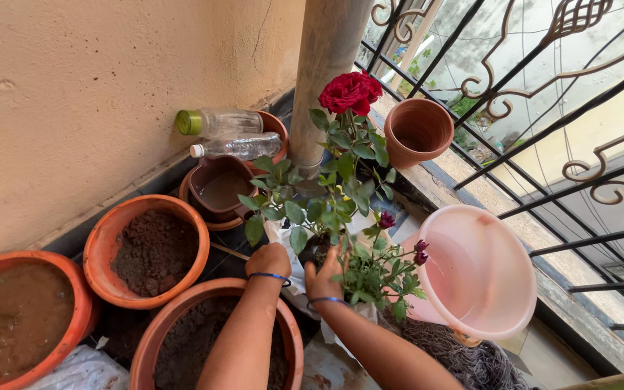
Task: The person removes a rose plant from a plastic bag and places it into a terracotta pot. They use a small metal trowel to add soil around the plant's roots and press the soil down by hand to secure the plant in the new pot.
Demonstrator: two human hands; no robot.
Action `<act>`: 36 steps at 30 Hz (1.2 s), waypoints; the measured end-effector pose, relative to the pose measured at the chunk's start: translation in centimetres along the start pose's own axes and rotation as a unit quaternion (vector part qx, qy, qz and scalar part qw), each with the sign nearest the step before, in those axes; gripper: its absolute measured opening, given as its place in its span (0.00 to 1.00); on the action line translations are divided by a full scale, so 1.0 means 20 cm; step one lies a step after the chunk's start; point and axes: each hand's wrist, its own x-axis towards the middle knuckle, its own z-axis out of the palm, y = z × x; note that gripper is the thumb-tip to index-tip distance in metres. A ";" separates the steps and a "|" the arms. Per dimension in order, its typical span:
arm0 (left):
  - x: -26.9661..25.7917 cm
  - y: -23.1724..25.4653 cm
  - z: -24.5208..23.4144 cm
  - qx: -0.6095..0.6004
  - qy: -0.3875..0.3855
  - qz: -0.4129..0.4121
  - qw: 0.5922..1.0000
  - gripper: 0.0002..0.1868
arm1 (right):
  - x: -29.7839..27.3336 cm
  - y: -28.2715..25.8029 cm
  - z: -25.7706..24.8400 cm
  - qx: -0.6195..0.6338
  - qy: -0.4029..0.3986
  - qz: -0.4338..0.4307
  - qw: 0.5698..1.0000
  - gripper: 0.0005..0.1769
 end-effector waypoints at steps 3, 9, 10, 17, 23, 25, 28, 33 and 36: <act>0.01 0.00 -0.01 0.023 -0.039 0.024 0.999 0.18 | 0.13 0.03 0.12 -0.018 0.182 -0.010 0.983 0.54; 0.08 -0.01 0.07 0.057 -0.091 0.017 0.994 0.29 | 0.21 -0.09 0.00 -0.130 -0.068 0.100 0.984 0.67; 0.09 0.00 0.09 0.054 -0.101 -0.005 0.993 0.30 | 0.21 -0.12 -0.02 -0.143 -0.064 0.091 0.983 0.67; 0.10 0.04 0.08 0.087 -0.160 -0.031 0.983 0.31 | 0.26 0.10 0.19 -0.190 0.082 -0.023 0.978 0.58; 0.47 0.11 0.14 0.031 -0.058 0.039 0.997 0.29 | 0.30 0.09 0.09 -0.198 0.021 -0.183 0.963 0.15; 0.53 0.05 0.23 0.029 -0.046 0.043 0.998 0.28 | 0.28 0.04 0.05 -0.162 0.021 -0.200 0.966 0.15; 0.55 -0.08 0.34 0.027 -0.038 0.043 0.998 0.27 | 0.23 -0.01 0.02 -0.141 -0.021 -0.206 0.968 0.15; 0.55 -0.07 0.36 0.009 -0.035 0.045 0.998 0.25 | 0.20 -0.01 -0.04 -0.130 -0.039 -0.207 0.969 0.15; 0.53 -0.04 0.32 0.003 -0.036 0.044 0.998 0.24 | 0.21 -0.01 -0.05 -0.126 -0.040 -0.206 0.970 0.15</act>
